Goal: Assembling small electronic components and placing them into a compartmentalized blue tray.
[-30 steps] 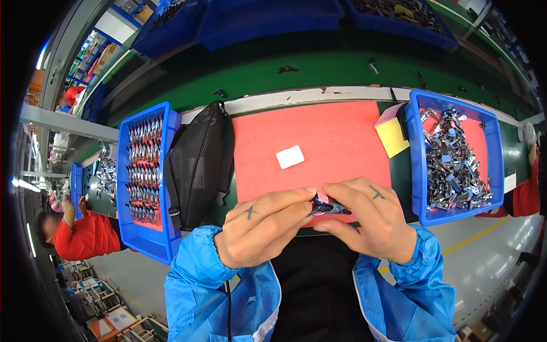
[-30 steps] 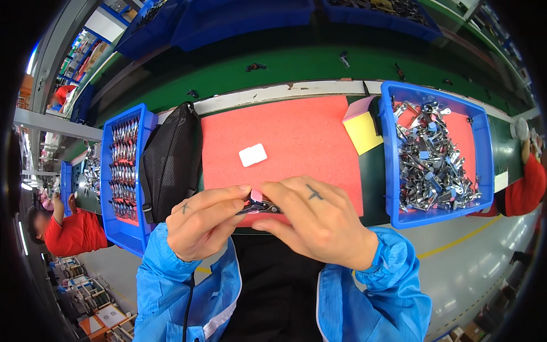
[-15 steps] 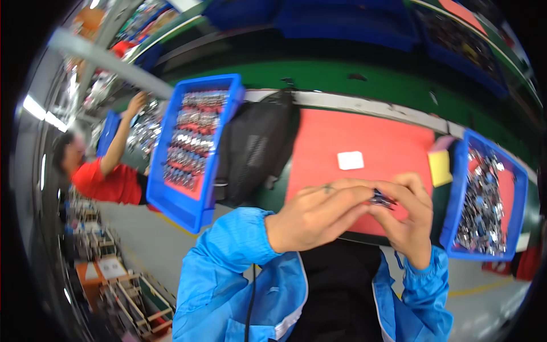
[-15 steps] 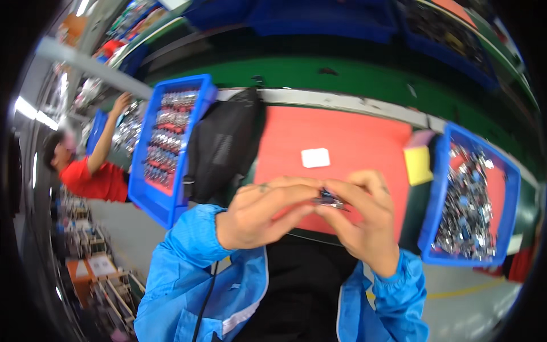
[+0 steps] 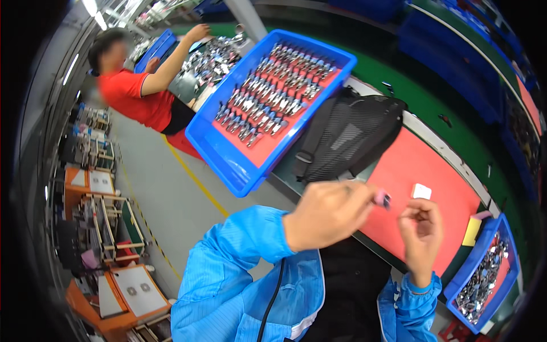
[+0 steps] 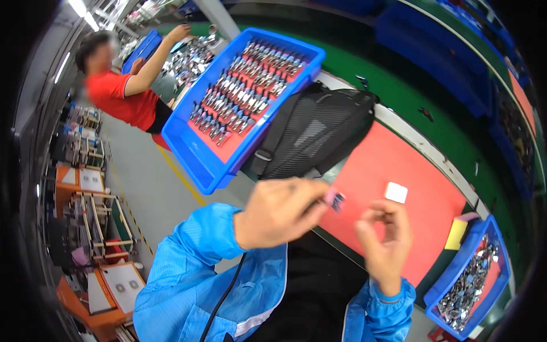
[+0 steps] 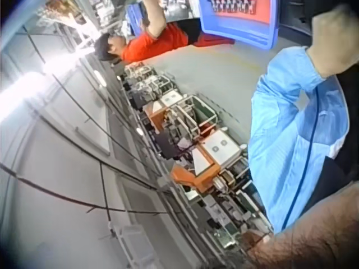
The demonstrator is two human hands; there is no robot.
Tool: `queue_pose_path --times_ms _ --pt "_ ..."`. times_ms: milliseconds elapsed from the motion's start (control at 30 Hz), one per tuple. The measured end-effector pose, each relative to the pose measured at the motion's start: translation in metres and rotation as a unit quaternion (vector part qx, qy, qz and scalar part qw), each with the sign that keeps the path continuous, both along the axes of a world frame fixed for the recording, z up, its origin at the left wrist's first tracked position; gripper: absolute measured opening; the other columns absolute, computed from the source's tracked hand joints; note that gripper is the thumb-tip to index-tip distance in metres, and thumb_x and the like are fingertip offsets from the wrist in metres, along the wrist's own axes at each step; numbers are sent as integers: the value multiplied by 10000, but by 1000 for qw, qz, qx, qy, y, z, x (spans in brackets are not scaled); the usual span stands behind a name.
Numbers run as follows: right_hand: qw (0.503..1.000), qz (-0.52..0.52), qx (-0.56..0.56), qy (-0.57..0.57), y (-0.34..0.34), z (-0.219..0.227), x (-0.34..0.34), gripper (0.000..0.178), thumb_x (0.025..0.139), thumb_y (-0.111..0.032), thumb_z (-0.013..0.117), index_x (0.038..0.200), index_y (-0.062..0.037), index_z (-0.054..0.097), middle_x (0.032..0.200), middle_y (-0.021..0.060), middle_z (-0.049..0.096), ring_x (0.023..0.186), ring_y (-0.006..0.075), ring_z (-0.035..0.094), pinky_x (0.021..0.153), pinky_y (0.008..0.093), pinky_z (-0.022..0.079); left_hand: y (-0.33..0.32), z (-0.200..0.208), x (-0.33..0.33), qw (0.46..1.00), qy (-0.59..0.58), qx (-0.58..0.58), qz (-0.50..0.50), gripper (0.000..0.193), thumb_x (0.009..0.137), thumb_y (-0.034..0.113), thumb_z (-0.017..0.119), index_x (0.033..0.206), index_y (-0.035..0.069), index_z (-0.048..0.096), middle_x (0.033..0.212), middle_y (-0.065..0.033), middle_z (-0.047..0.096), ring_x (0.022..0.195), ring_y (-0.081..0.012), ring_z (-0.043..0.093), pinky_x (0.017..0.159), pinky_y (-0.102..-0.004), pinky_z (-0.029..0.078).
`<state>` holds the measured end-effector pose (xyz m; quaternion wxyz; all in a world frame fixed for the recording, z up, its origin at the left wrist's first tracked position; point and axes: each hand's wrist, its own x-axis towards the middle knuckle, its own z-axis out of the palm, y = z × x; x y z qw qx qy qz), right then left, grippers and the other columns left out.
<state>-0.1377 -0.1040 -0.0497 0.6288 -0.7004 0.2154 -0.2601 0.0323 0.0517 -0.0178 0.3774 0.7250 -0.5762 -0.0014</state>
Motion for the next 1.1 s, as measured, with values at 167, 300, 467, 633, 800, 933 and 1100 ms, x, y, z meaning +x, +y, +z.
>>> queue_pose_path --times_ms 167,300,467,633,800,933,1100 --pt "966 -236 -93 53 -64 -41 -36 153 1041 -150 599 1017 -2 631 833 20 595 757 88 561 699 231 466 92 -4 86 951 -46 20 305 239 884 93 696 1102 18 630 1001 -159 713 823 -365 695 710 -453 555" --pt "960 -244 -95 100 -90 -75 -66 197 1052 -192 595 1017 -1 631 806 14 583 726 78 540 656 224 446 129 -23 115 924 -62 130 354 189 885 119 706 1036 29 635 980 -157 701 883 -366 678 730 -473 544" --pt "960 -245 -74 112 -94 -103 -67 205 1057 -197 587 1018 -1 631 802 10 579 708 70 515 634 217 424 128 -44 136 907 -34 254 334 182 861 153 737 961 29 650 946 -133 691 923 -370 667 754 -455 530" --pt "940 -265 -150 156 -93 -110 -66 204 1058 -195 588 1014 -2 632 805 5 576 707 64 499 631 216 411 117 -53 147 906 -42 267 325 177 858 183 740 914 27 677 937 -137 695 912 -367 676 741 -463 531" --pt "939 -259 -164 157 -91 -110 -65 203 1059 -194 587 1006 -3 633 816 1 572 716 64 495 632 216 403 113 -51 146 899 -22 276 340 174 864 191 738 891 24 697 914 -143 699 876 -366 680 726 -469 532" --pt "936 -262 -177 154 -91 -111 -67 204 1058 -194 588 1003 -3 632 826 -1 571 722 67 494 633 216 400 117 -44 149 891 -20 280 356 174 874 199 735 899 29 708 906 -142 704 862 -365 683 721 -460 537" --pt "934 -261 -180 164 -91 -110 -67 204 1057 -194 590 1008 0 633 835 1 571 733 71 495 640 218 399 158 -38 199 890 -103 179 407 154 916 128 683 1038 45 728 1073 -131 726 976 -340 681 831 -433 539"
